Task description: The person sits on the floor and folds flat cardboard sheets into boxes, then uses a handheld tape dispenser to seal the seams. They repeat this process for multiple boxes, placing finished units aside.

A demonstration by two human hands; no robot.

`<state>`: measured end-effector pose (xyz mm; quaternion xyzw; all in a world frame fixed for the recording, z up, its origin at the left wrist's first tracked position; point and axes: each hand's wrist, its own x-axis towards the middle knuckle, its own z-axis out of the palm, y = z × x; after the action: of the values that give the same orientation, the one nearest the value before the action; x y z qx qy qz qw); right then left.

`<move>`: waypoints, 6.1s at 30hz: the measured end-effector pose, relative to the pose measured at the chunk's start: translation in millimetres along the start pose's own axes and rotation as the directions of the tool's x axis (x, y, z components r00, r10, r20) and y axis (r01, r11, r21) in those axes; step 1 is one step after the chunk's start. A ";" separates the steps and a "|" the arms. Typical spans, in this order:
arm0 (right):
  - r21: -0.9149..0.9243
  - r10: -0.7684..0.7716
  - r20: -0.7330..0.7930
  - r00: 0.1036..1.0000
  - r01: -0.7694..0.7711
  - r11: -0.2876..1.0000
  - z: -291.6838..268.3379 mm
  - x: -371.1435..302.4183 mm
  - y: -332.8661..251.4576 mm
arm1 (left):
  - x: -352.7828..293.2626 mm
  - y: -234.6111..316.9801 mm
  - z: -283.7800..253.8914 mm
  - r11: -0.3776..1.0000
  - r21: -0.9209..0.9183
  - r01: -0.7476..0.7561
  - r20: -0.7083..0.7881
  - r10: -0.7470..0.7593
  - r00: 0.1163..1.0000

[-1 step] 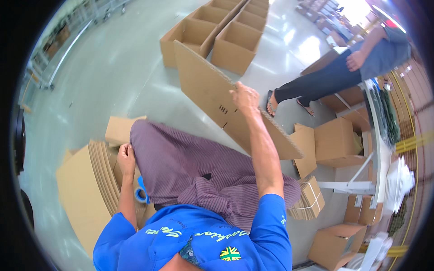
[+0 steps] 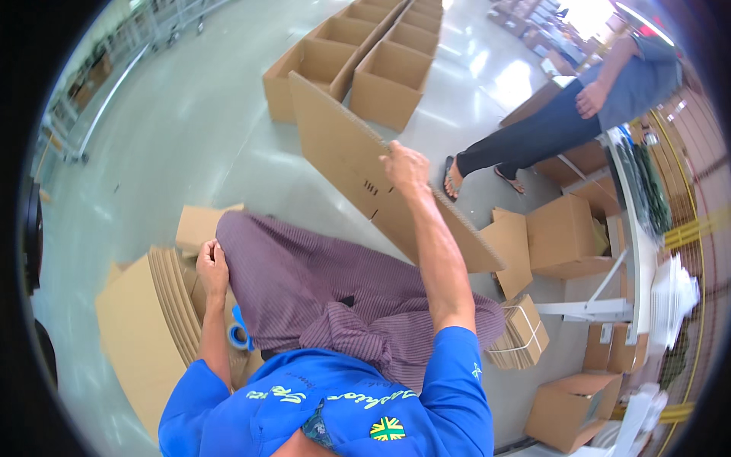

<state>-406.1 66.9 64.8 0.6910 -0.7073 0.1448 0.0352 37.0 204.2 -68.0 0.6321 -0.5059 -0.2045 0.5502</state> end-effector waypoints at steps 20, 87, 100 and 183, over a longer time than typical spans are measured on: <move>0.568 -0.222 0.328 0.918 -0.004 0.823 55.5 -95.4 -23.3 | -16.6 113.7 213.9 0.823 -0.263 0.503 0.784 -0.122 0.609; 0.471 -0.319 0.303 0.898 0.149 0.869 18.8 -121.6 -45.2 | -24.5 102.8 101.0 0.974 0.045 0.224 0.393 -0.223 0.892; 0.560 -0.434 0.303 0.848 0.210 0.801 43.1 -155.4 -55.6 | 14.3 72.4 124.4 0.960 0.251 -0.123 0.205 0.071 0.976; 0.922 0.562 0.184 0.807 -0.339 0.186 73.9 -216.1 -75.1 | 179.0 -9.1 58.3 0.803 0.574 -0.160 0.319 -0.040 0.947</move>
<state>-311.7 257.0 -48.1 0.3247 -0.6586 0.5891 -0.3373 65.6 19.9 -40.9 0.7144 -0.6455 -0.1171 0.2433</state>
